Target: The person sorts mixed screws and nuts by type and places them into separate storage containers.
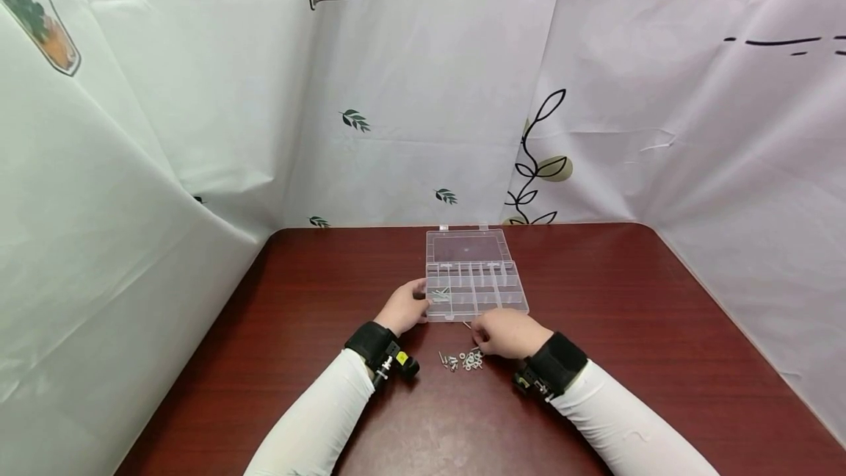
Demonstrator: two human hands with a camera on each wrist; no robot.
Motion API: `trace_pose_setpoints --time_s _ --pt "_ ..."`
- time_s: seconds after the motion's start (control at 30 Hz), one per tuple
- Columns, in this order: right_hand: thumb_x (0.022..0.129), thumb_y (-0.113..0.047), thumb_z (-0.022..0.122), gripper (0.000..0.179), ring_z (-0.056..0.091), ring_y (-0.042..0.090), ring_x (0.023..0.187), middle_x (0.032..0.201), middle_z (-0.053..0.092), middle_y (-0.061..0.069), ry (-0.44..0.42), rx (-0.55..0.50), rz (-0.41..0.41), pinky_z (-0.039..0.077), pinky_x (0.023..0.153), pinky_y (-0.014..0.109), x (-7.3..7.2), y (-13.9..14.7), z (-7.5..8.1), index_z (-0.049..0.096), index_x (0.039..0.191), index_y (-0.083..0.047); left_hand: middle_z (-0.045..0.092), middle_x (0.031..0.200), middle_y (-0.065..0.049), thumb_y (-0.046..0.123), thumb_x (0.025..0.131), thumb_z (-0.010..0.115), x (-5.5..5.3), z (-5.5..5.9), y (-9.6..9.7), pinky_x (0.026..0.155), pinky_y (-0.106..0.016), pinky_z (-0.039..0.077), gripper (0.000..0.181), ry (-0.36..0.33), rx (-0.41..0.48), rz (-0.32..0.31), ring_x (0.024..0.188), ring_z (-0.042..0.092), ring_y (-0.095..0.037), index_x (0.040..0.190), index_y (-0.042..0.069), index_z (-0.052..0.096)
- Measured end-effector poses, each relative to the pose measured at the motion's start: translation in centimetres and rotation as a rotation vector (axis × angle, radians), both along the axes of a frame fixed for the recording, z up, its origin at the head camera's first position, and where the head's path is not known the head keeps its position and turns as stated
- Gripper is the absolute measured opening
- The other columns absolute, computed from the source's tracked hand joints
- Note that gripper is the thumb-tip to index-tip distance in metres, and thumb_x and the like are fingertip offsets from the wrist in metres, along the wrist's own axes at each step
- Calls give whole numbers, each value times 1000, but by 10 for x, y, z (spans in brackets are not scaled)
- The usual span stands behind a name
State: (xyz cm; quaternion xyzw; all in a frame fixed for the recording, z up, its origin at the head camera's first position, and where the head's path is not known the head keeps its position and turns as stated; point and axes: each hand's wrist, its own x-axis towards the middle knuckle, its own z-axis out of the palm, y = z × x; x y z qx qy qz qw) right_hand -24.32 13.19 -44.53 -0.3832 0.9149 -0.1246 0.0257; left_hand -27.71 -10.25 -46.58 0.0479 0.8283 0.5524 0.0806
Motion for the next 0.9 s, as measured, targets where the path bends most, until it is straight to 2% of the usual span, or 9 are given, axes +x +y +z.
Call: trace_pose_setpoints --time_s 0.37,0.57,0.77,0.9 --pt "71 -9 70 27 39 4 53 57 39 -16 42 -3 14 33 48 22 -2 0 -3 48 60 -22 53 135 -24 1 96 58 -2 -2 0 69 -33 61 55 11 3 -6 98 65 -27 148 -2 41" --pt "71 -11 70 27 39 4 53 56 40 -16 26 -9 6 35 49 21 -1 0 0 49 60 -22 53 135 -23 2 97 58 -4 -3 0 69 -32 60 55 2 -3 2 97 65 -25 148 -1 41" --pt "74 -11 69 24 41 5 53 56 43 -14 4 -40 -27 37 49 23 -2 -2 4 51 62 -21 53 135 -23 2 97 58 -2 -2 0 69 -32 61 55 4 -8 -4 96 65 -25 148 -1 41" --pt "74 -12 67 22 41 5 54 58 43 -13 20 -54 -72 37 49 23 -2 -4 5 50 63 -23 53 135 -24 1 97 58 -1 -1 0 70 -33 61 54 6 -5 -8 97 65 -27 148 -2 41"
